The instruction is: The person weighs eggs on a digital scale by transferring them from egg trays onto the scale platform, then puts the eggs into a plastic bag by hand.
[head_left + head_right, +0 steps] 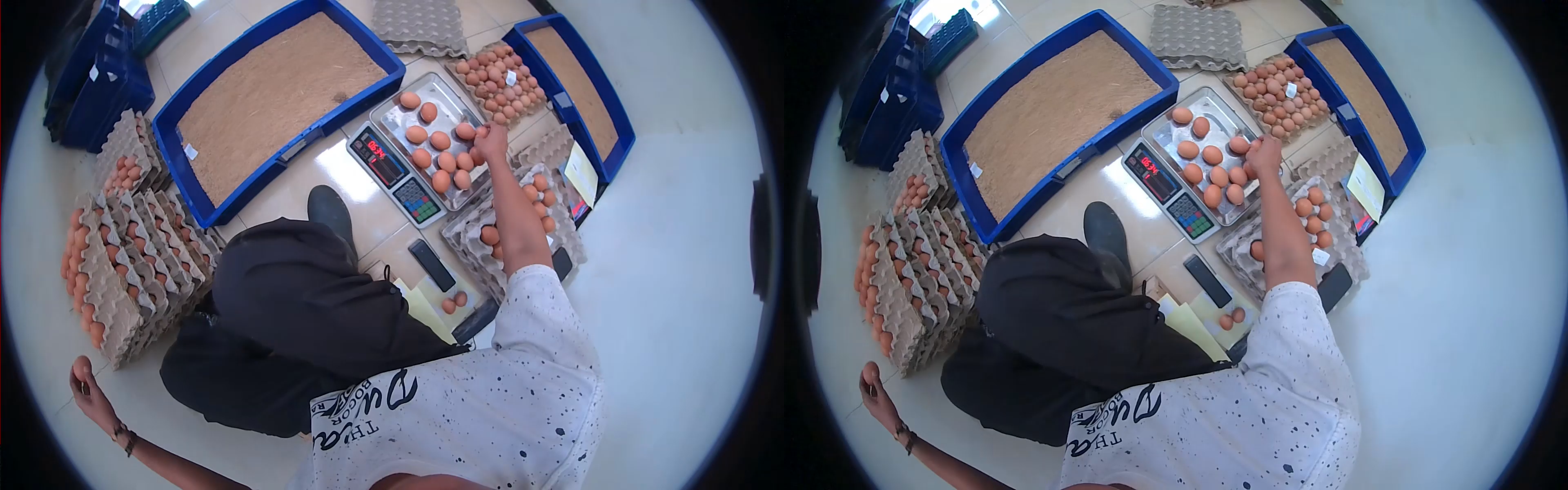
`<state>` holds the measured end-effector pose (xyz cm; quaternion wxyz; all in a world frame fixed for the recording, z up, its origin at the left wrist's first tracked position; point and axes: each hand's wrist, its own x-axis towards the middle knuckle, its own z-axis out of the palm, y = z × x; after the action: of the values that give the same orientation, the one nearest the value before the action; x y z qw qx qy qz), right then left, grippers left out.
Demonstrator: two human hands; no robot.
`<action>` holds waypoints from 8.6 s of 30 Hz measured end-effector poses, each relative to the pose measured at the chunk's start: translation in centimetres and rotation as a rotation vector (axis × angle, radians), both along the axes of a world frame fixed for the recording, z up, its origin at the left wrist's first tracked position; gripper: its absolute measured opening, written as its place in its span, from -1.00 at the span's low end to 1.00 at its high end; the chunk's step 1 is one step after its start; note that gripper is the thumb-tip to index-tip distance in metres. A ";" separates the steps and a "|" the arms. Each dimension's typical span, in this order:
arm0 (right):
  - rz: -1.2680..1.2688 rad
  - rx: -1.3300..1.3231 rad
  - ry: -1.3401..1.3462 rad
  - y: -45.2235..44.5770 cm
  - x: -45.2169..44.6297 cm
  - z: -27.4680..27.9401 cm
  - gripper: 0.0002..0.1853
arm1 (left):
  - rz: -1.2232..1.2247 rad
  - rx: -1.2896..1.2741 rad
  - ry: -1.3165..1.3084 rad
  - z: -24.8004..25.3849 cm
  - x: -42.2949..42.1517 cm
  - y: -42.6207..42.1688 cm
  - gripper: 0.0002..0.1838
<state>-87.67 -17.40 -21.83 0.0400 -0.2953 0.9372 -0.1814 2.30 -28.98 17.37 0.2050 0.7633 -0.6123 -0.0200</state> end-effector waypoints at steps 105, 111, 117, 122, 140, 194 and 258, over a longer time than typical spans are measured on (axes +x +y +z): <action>-0.204 -0.063 -0.111 2.3 3.9 5.7 -0.65 | -0.001 0.032 -0.021 -10.4 4.8 -6.3 -0.38; 0.021 0.248 0.003 4.2 -0.6 3.0 -0.77 | -0.043 0.110 0.014 -11.4 7.1 -6.5 -0.39; 0.005 0.225 -0.040 4.7 0.1 2.1 -0.78 | 0.074 0.211 0.056 -10.8 7.8 -8.3 -0.40; 0.085 0.168 -0.013 5.3 0.0 1.3 -0.76 | 0.121 0.172 0.059 -10.9 11.8 -9.1 -0.43; 0.954 -0.705 -1.340 2.2 34.9 32.4 -0.53 | -1.253 -0.094 0.183 -2.6 -37.6 8.5 -0.64; 0.324 -0.422 -0.544 2.6 20.3 13.9 -0.61 | 0.410 0.218 -0.292 -6.3 -2.7 -10.9 -0.56; 0.535 -0.421 -0.112 -11.2 16.4 7.3 -0.61 | 0.050 -0.276 0.148 -7.8 6.7 -9.1 -0.50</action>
<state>-71.27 -28.65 -14.52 0.0758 -0.5220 0.7649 -0.3697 9.03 -38.11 9.60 0.3528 0.7394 -0.5733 0.0131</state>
